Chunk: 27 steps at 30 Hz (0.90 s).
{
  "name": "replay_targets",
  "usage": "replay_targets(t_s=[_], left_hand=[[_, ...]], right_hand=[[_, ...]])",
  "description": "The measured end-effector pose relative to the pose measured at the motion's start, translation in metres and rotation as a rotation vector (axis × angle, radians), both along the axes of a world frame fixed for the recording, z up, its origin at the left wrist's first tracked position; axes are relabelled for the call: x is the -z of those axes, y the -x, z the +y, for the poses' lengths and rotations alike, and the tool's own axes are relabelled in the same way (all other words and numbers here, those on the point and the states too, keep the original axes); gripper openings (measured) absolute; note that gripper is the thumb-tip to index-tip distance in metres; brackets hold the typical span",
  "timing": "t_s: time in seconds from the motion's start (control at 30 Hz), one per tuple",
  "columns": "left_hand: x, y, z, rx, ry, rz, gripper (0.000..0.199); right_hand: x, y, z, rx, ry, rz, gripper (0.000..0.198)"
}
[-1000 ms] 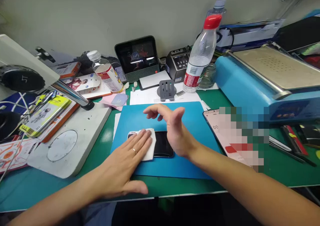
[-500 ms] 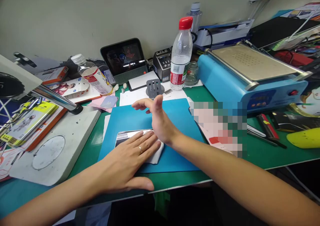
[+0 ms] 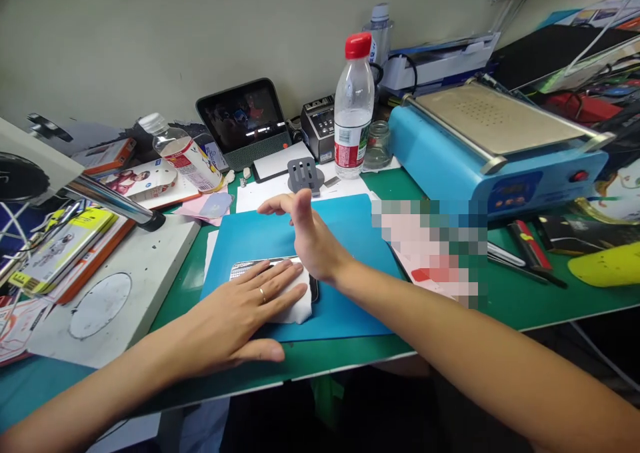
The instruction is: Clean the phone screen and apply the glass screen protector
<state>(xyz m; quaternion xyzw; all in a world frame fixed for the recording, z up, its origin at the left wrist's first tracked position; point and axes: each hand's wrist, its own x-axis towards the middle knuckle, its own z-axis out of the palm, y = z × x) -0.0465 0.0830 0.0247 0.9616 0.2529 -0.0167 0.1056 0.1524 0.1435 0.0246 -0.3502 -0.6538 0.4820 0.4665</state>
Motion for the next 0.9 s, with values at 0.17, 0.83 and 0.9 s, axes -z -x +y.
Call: replay_targets(t_s=[0.17, 0.83, 0.9], left_hand=[[0.006, -0.025, -0.001, -0.023, -0.082, -0.01, 0.098], [0.002, -0.01, -0.009, -0.016, -0.11, 0.006, 0.088], [0.002, -0.011, -0.009, -0.019, -0.106, 0.006, 0.087]], right_hand=[[0.002, -0.003, 0.003, 0.02, -0.119, -0.044, 0.099], [0.0, -0.002, 0.0, 0.041, -0.129, -0.113, 0.097], [0.001, -0.001, 0.001, 0.038, -0.133, -0.099, 0.096]])
